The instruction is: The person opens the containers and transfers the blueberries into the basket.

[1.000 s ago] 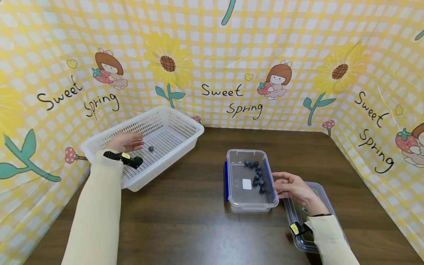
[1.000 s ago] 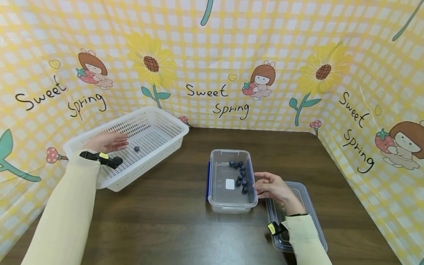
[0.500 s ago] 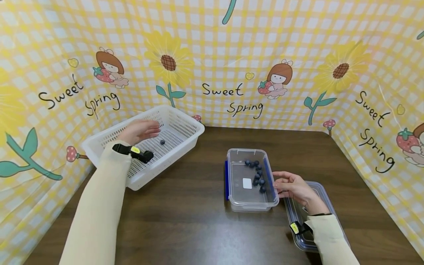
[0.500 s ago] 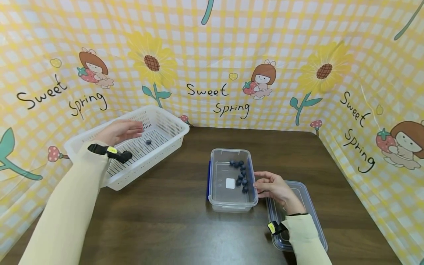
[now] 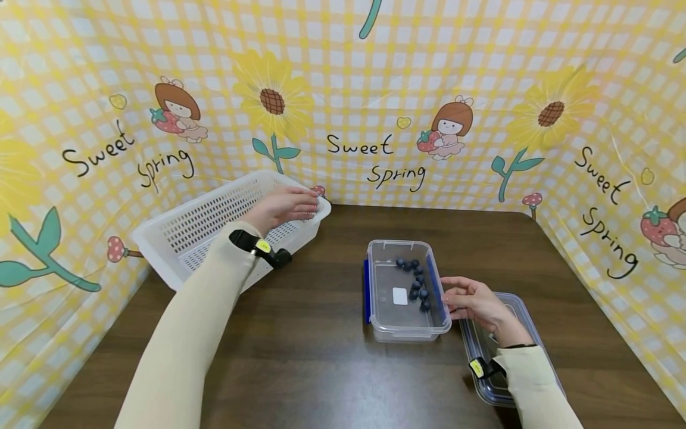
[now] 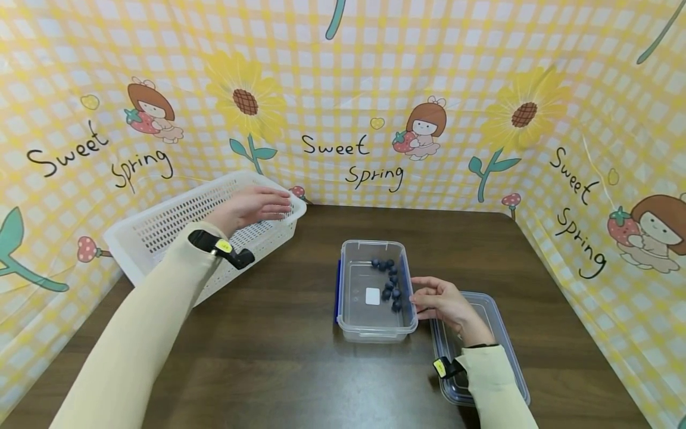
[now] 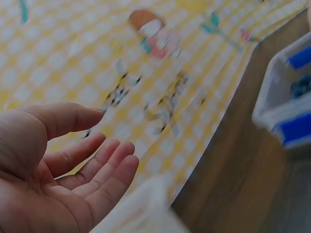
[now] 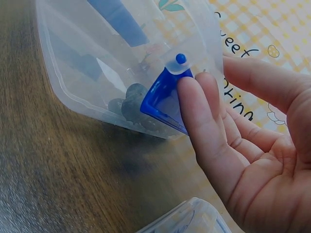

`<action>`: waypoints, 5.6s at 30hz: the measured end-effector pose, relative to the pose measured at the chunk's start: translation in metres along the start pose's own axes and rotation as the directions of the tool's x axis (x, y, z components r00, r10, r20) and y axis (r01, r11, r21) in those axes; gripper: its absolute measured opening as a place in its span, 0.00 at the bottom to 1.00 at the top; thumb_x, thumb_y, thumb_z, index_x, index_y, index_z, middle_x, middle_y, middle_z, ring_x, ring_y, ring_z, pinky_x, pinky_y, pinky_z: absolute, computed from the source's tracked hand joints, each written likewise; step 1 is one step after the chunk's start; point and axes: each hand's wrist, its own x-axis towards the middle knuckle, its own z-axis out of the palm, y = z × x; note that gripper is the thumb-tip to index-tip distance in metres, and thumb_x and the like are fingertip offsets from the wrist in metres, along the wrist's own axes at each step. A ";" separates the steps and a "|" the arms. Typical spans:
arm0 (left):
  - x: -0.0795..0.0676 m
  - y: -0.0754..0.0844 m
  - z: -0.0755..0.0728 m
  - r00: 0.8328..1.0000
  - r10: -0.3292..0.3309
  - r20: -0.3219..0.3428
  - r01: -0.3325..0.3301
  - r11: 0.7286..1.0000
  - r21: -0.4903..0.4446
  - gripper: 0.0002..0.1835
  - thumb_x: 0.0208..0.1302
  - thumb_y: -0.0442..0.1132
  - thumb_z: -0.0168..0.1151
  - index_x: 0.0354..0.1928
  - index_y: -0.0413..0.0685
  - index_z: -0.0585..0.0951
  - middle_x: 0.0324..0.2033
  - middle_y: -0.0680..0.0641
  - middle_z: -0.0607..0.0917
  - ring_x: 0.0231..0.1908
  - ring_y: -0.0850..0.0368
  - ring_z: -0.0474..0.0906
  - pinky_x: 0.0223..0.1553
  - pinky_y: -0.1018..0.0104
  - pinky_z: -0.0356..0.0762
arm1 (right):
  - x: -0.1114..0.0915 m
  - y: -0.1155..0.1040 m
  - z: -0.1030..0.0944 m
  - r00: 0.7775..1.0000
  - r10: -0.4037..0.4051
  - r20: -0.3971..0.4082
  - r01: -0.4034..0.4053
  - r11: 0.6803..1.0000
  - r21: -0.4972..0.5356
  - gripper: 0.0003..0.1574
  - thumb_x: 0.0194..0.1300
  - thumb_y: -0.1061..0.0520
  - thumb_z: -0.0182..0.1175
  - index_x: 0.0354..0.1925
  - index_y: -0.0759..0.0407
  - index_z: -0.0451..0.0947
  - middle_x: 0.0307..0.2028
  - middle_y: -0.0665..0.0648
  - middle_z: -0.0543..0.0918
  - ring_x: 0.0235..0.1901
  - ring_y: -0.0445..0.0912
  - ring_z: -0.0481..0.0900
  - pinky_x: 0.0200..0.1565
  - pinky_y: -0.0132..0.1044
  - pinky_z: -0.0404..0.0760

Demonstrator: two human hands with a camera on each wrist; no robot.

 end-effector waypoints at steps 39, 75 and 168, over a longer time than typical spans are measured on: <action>0.029 -0.113 0.205 0.937 -0.188 0.295 0.090 0.944 0.318 0.14 0.56 0.23 0.67 0.45 0.30 0.82 0.38 0.36 0.87 0.38 0.47 0.86 0.44 0.58 0.86 | 0.001 -0.002 0.001 1.000 0.011 -0.011 -0.011 1.000 -0.015 0.21 0.71 0.71 0.54 0.61 0.64 0.70 0.37 0.53 0.86 0.34 0.44 0.85 0.38 0.38 0.88; 0.152 -0.240 0.225 0.939 -0.206 0.275 0.113 0.941 0.318 0.09 0.50 0.23 0.73 0.32 0.38 0.85 0.25 0.41 0.86 0.24 0.51 0.84 0.24 0.60 0.86 | 0.001 0.000 0.000 1.000 0.011 -0.004 -0.011 1.000 0.004 0.20 0.71 0.71 0.54 0.57 0.57 0.73 0.37 0.53 0.86 0.35 0.44 0.86 0.38 0.38 0.88; -0.014 -0.014 -0.030 0.997 -0.029 -0.065 0.022 0.995 -0.100 0.26 0.75 0.27 0.50 0.72 0.29 0.61 0.66 0.32 0.70 0.64 0.43 0.71 0.66 0.56 0.69 | 0.001 0.000 0.002 0.998 -0.033 0.049 0.030 0.999 0.042 0.21 0.71 0.72 0.53 0.58 0.59 0.73 0.38 0.54 0.87 0.35 0.44 0.86 0.38 0.37 0.88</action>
